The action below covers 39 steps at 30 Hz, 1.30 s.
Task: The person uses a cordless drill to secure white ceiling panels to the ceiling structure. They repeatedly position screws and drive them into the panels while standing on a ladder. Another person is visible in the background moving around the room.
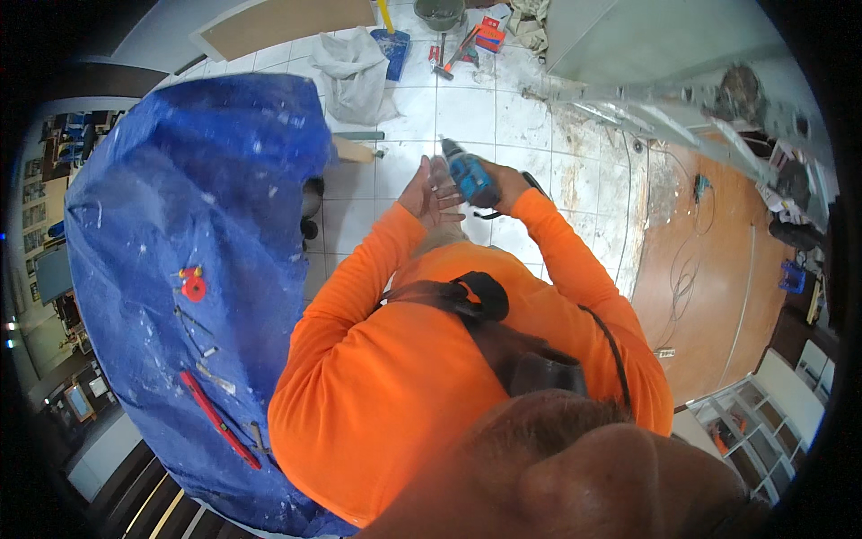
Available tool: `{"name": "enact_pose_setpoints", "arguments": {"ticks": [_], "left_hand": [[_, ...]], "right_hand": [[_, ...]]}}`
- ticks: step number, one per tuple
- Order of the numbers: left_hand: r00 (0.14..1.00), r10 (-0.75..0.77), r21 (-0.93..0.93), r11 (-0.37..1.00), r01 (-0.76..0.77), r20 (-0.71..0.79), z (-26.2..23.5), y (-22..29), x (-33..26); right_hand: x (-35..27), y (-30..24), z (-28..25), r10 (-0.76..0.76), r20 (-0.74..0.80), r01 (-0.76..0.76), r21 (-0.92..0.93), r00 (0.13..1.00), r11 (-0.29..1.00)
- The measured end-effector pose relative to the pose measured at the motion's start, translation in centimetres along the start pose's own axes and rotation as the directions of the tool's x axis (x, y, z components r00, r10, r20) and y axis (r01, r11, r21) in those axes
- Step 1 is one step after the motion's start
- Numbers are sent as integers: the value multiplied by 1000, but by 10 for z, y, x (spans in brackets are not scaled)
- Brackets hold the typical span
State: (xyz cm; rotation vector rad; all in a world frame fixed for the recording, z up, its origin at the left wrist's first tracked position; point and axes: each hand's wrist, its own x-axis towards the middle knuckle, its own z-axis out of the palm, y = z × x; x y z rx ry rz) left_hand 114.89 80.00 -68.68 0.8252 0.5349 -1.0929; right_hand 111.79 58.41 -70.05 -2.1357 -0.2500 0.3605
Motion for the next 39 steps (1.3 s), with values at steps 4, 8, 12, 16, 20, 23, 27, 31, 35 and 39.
{"name": "enact_pose_setpoints", "arguments": {"ticks": [4, 8, 12, 16, 20, 23, 27, 31, 35, 39], "left_hand": [[997, 78, -424, 904, -59, 28, 5, 65, 70], [985, 17, -431, 898, -90, -172, 15, 126, 125], [967, 16, -376, 919, -115, -256, 20, 176, 161], [898, 6, -276, 951, -142, -440, 34, 233, 187], [687, 201, -37, 948, -315, -698, -15, 216, 238], [679, 7, -328, 872, -364, -735, -44, 204, 260], [535, -63, -239, 933, -267, -842, 29, 260, 303], [528, 7, -75, 988, -133, -849, 37, 254, 350], [624, 15, 101, 989, 103, -782, -7, 206, 362], [607, -99, -40, 993, 109, -789, 33, 241, 412]], "right_hand": [[102, 18, -25, -94, 249, 156, -241, 964, 958], [191, 39, -69, -43, 419, 132, -187, 907, 973], [259, 65, -106, -174, 511, 344, -260, 842, 902], [338, 125, -160, -283, 521, 357, -46, 806, 933], [433, 298, -173, 152, 319, -170, 30, 935, 985], [523, 450, -195, 421, 111, -417, -60, 900, 907], [635, 629, -216, 622, 10, -602, -240, 783, 762], [716, 748, -227, 626, -7, -607, -249, 780, 755], [760, 814, -225, 655, -73, -637, -336, 752, 694], [782, 855, -208, 720, -5, -698, -252, 694, 670]]}}
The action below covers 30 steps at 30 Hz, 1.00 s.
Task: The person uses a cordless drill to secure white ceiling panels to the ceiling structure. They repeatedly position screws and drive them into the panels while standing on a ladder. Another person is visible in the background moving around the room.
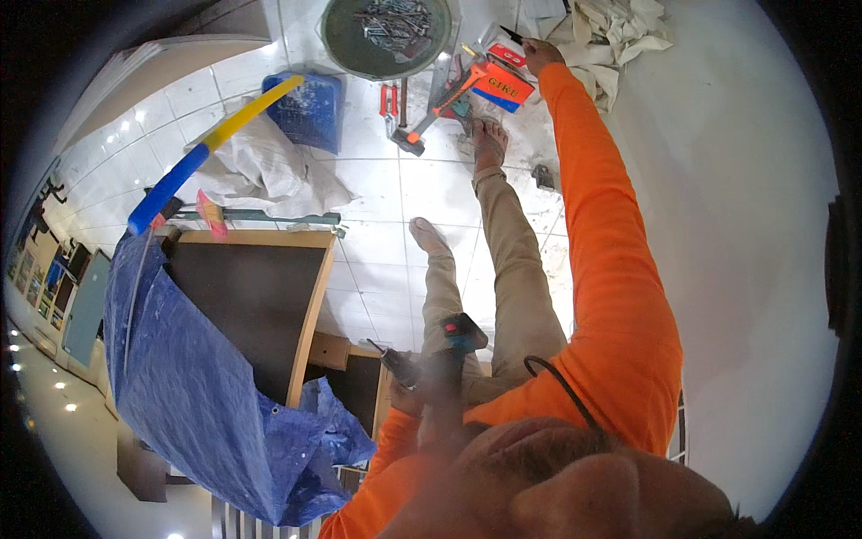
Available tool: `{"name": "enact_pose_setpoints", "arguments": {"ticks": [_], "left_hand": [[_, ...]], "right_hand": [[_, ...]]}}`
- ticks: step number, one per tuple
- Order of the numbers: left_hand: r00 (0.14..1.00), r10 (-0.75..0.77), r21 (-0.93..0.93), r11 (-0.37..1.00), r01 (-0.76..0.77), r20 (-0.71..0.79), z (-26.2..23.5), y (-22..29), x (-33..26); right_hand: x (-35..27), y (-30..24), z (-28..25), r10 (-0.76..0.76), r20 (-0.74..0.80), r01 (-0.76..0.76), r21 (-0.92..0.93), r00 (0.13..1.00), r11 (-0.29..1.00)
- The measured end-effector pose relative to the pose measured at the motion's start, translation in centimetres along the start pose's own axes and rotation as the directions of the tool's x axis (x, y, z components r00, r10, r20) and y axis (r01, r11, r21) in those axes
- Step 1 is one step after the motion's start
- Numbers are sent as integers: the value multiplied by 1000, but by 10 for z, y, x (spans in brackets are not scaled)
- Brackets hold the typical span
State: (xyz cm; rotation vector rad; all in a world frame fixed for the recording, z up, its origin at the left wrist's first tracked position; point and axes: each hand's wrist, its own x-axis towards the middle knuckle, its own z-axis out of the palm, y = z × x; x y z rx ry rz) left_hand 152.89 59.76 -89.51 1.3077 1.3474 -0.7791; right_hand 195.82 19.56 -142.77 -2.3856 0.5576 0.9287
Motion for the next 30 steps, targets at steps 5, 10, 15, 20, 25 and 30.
{"name": "enact_pose_setpoints", "arguments": {"ticks": [5, 10, 15, 20, 25, 30], "left_hand": [[996, -81, -53, 995, 82, 26, 55, 68, 10], [994, -109, -42, 993, 109, -12, 68, 93, 15], [972, -221, -103, 972, 213, -76, 76, 111, 25], [975, -220, -242, 948, 206, -32, 76, 130, 40], [970, -241, -371, 905, 210, -38, 84, 128, 44], [977, -208, -354, 912, 207, 35, 74, 128, 51]], "right_hand": [[8, 21, 27, -118, 86, 120, -21, 989, 993], [16, 16, 38, -271, 6, 264, -253, 963, 931], [20, -11, 47, -307, 22, 296, -332, 952, 895], [17, -6, 42, -210, -26, 175, -455, 977, 873], [19, -19, 37, -256, 13, 216, -577, 967, 787], [24, 13, 45, -209, 34, 199, -482, 977, 853]]}}
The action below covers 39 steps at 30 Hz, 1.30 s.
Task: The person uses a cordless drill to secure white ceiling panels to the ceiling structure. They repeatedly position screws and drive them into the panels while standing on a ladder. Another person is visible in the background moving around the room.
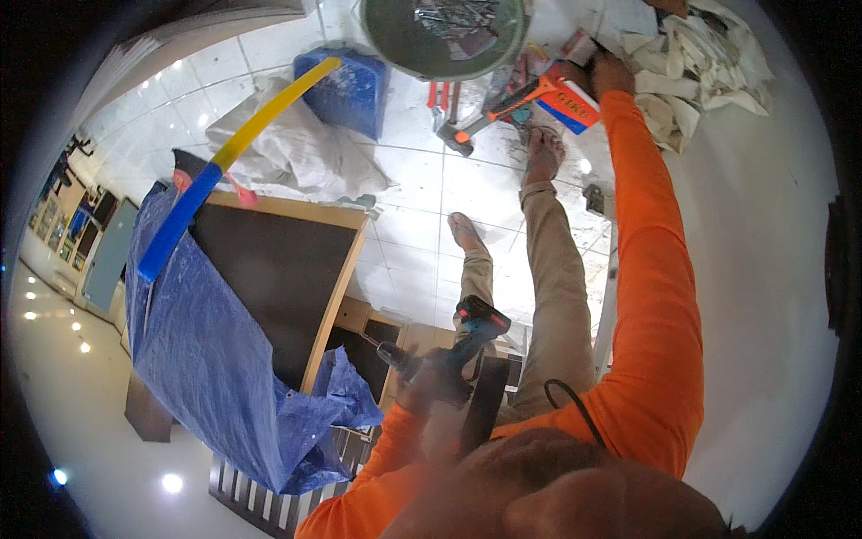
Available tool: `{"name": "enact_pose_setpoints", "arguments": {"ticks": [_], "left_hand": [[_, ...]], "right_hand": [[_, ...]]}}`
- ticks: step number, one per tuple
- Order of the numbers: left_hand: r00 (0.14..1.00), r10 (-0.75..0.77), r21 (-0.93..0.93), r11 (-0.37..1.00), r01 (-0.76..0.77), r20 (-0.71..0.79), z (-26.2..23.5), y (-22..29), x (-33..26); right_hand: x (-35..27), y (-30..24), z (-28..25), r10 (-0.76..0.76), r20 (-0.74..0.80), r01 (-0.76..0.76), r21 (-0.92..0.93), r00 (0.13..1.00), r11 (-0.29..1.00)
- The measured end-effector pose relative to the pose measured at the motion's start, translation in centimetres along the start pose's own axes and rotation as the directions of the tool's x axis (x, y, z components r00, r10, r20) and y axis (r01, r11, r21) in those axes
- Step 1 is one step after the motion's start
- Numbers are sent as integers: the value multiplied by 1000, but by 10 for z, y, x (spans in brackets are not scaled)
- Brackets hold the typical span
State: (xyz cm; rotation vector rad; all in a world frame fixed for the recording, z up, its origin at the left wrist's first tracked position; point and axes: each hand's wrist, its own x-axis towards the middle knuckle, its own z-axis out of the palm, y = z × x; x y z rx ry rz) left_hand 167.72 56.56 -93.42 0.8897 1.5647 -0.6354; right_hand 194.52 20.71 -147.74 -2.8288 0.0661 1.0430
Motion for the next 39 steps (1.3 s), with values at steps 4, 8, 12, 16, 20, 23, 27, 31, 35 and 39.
{"name": "enact_pose_setpoints", "arguments": {"ticks": [4, 8, 12, 16, 20, 23, 27, 31, 35, 39], "left_hand": [[992, 2, -53, 999, -8, -130, 13, 0, -6], [989, -16, -80, 997, 4, -144, 1, 0, 2], [993, -46, -91, 995, 36, -112, 2, 1, 5], [987, -3, -63, 998, -8, -162, -6, -5, 8], [993, 15, -30, 999, -19, -113, -12, -4, 5], [992, -108, -174, 980, 97, -60, -29, -3, 15], [987, -134, -278, 955, 104, -93, -37, -16, 18], [994, 32, -91, 995, -42, -102, -22, -9, 13], [995, 22, -83, 996, -30, -96, -26, -15, 13], [997, 63, -84, 994, -67, -48, -26, -17, 13]], "right_hand": [[-6, 0, 1, 1, -7, -2, -71, 1000, 997], [-15, 9, 0, -13, 13, 13, 22, 1000, 1000], [-18, 15, 3, -160, -60, 159, -20, 985, 987], [-12, 36, 29, -245, -103, 229, -150, 964, 962], [-22, 28, 25, -244, -224, 231, -82, 944, 969], [-17, 35, 35, -257, -290, 238, -102, 922, 966], [-19, 22, 18, -278, -188, 261, -112, 942, 959], [-21, 24, 21, -305, -295, 282, -117, 905, 952], [-15, 26, 22, -266, -195, 234, -170, 944, 957], [-11, 1, 2, -53, 40, 60, -232, 998, 971]]}}
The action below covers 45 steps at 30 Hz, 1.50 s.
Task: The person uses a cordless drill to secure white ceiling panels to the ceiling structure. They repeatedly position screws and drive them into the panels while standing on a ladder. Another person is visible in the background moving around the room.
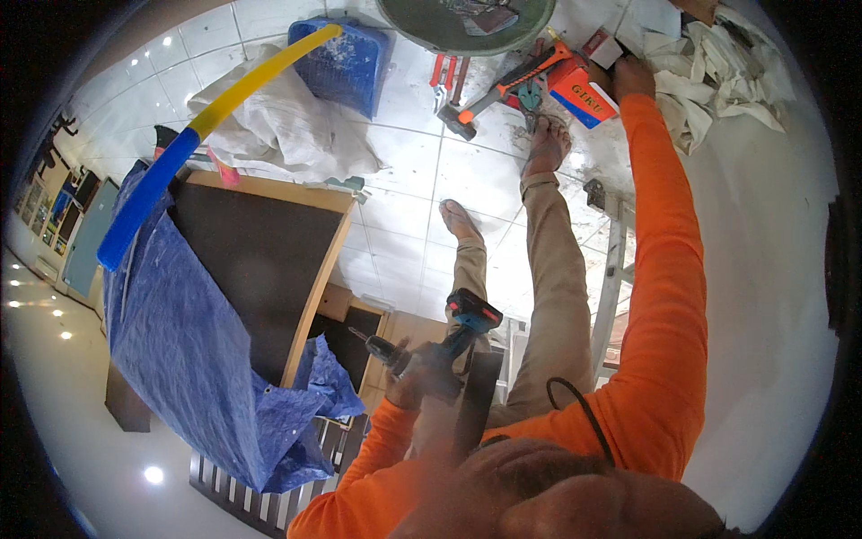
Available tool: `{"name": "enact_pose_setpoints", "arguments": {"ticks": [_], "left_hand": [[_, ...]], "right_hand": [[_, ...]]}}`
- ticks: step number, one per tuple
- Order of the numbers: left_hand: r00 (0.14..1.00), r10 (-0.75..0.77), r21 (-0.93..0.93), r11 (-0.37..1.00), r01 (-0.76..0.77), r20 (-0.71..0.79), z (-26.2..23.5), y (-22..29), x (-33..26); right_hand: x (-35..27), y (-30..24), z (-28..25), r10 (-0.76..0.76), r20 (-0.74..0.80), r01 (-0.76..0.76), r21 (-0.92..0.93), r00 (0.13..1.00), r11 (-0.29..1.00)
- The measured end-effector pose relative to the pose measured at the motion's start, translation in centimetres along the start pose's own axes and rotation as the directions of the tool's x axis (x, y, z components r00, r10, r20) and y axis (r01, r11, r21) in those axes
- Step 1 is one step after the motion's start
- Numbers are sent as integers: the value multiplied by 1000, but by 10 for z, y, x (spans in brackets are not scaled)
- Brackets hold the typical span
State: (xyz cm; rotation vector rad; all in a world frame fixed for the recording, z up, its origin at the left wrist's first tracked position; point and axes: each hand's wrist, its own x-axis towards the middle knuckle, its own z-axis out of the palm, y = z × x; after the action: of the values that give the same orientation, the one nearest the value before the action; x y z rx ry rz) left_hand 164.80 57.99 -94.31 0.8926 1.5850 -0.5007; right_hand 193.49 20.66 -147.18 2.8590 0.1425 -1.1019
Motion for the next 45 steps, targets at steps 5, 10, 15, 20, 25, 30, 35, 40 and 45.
{"name": "enact_pose_setpoints", "arguments": {"ticks": [5, 10, 15, 20, 25, 30, 35, 40, 45], "left_hand": [[1000, 10, 20, 1000, -10, 0, 3, 2, 1], [1000, -7, 46, 999, 8, -11, -5, 4, 2], [999, -27, 84, 996, 28, -17, -2, 14, 6], [1000, 19, 61, 998, -20, 19, -10, 12, 8], [1000, 29, 24, 999, -29, 1, -21, 8, 10], [999, -37, -13, 999, 37, 1, -23, 17, 16], [1000, -5, -20, 1000, 4, -17, -39, 12, 16], [1000, 7, -52, 999, -6, 25, -50, 4, 24], [999, -51, -155, 987, 51, 8, -62, -7, 21]], "right_hand": [[0, -5, -21, 120, 112, -129, 72, 986, 989], [-20, -4, -21, 96, 0, -96, 35, 995, 995], [-18, 5, -9, 133, 72, -140, 100, 989, 985], [-17, 23, 11, -6, 124, 3, 28, 992, 1000], [-19, 21, 28, 20, -19, -19, 47, 1000, 999], [-15, 15, 15, 11, 183, 7, -94, 983, 996], [-23, 33, 30, -16, 30, 14, 51, 999, 999], [-30, 43, 13, 114, -120, -68, 333, 986, 940], [-41, 39, -2, 225, -159, -125, 476, 961, 871]]}}
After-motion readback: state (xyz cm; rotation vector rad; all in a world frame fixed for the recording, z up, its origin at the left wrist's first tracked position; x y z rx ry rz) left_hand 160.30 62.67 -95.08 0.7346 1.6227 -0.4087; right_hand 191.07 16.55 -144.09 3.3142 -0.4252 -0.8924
